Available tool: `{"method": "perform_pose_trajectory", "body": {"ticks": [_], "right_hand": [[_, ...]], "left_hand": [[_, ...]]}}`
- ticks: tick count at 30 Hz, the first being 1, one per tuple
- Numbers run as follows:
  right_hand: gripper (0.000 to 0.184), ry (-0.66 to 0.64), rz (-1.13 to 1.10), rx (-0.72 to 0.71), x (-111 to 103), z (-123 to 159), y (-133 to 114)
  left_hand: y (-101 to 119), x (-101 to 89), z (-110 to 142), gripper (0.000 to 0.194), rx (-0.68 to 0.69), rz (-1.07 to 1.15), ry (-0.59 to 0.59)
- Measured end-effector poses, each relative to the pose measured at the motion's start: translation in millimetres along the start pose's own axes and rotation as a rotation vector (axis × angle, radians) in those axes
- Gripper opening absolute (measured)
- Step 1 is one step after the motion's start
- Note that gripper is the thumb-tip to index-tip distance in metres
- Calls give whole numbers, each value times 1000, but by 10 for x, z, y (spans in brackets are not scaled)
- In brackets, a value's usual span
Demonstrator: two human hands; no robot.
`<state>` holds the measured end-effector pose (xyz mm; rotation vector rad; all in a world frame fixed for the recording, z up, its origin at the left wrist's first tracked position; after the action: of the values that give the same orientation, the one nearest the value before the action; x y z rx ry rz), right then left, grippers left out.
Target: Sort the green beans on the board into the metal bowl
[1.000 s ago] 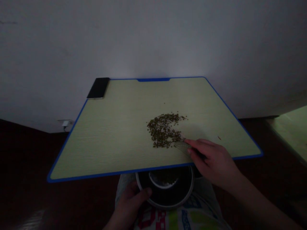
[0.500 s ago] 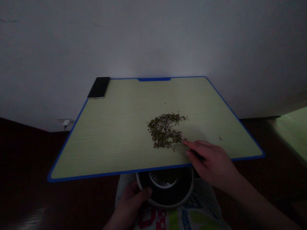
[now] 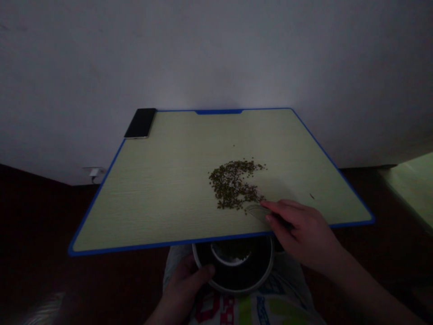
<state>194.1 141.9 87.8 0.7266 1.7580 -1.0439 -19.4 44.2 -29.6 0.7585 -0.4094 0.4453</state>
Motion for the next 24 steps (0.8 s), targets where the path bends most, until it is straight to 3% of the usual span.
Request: {"method": "perform_pose_trajectory", "body": {"ticks": [5,13,24], "right_hand": [[28,-12,-18,-10,36,-12,-25],[27,27,16,-28,26,-20,-29],[28,16,18,-36,46,-49,-38]], "left_hand": [[-33,-65,-14,37,7,-30,47],[-10,9,11,34,-9,5,20],[-28,-35,-25,32,-2,-22,12]]}}
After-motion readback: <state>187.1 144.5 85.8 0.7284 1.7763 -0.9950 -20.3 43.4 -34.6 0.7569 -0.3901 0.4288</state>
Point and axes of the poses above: each hand's wrist, its own z-axis away from the middle knuckle, its own x-axis out of the palm, y = z × x, the point moved 6 cm from there along -z, towards the middle knuckle, and after that the axes turned 10 degrees about z, right-handed, at the moved point
